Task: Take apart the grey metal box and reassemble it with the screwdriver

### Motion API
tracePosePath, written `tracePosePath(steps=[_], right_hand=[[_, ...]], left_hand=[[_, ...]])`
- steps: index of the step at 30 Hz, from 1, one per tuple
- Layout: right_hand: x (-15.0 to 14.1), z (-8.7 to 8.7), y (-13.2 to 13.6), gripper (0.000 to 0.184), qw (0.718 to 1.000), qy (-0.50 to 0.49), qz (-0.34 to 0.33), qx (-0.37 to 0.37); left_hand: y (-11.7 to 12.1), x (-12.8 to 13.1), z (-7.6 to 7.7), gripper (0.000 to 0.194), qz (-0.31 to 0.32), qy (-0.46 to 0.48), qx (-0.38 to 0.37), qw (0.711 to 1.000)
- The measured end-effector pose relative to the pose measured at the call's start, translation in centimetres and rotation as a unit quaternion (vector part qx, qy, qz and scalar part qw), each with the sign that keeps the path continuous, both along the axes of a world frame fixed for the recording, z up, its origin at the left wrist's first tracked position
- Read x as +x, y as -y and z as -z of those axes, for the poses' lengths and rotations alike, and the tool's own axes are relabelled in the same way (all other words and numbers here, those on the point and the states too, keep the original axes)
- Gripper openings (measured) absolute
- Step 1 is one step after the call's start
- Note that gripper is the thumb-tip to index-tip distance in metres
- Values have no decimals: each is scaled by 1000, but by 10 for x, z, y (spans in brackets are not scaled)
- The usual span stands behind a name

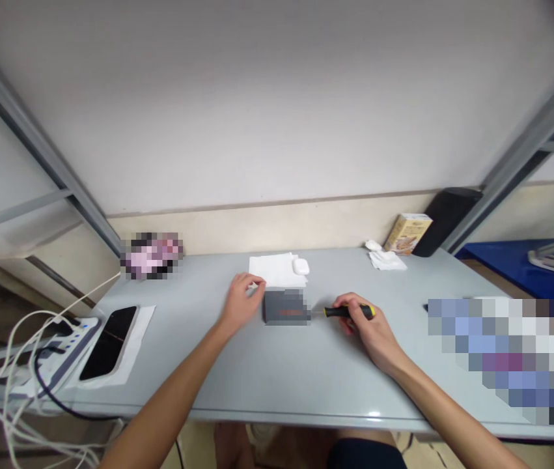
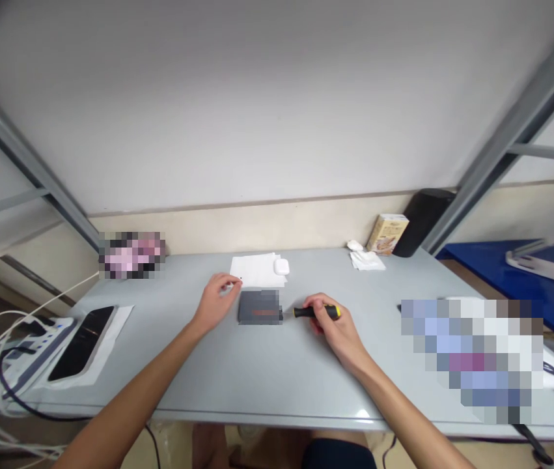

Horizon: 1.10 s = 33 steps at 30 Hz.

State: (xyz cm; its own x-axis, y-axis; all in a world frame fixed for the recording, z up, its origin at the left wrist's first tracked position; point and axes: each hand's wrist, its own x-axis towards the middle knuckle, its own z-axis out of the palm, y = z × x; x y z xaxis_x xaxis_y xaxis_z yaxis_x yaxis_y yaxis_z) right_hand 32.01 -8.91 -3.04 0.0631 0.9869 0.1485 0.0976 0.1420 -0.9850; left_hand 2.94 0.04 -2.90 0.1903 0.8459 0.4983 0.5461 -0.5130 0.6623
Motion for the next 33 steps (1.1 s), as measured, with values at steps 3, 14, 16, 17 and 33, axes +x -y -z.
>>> tracePosePath(steps=[3, 14, 16, 17, 33], right_hand=[[0, 0, 0, 53, 1000, 5, -6, -4], [1, 3, -1, 53, 1000, 14, -1, -20], [1, 2, -1, 54, 1000, 19, 4, -22], [1, 2, -1, 55, 1000, 21, 5, -23], [4, 10, -3, 49, 999, -25, 30, -14]], left_hand=[[-22, -10, 8, 12, -109, -43, -8, 993], [-39, -22, 30, 13, -135, -97, -24, 986], [-41, -23, 32, 13, -128, -102, -17, 986], [-41, -23, 32, 13, -123, -106, -15, 987], [-11, -14, 4, 19, -109, -100, -24, 989]])
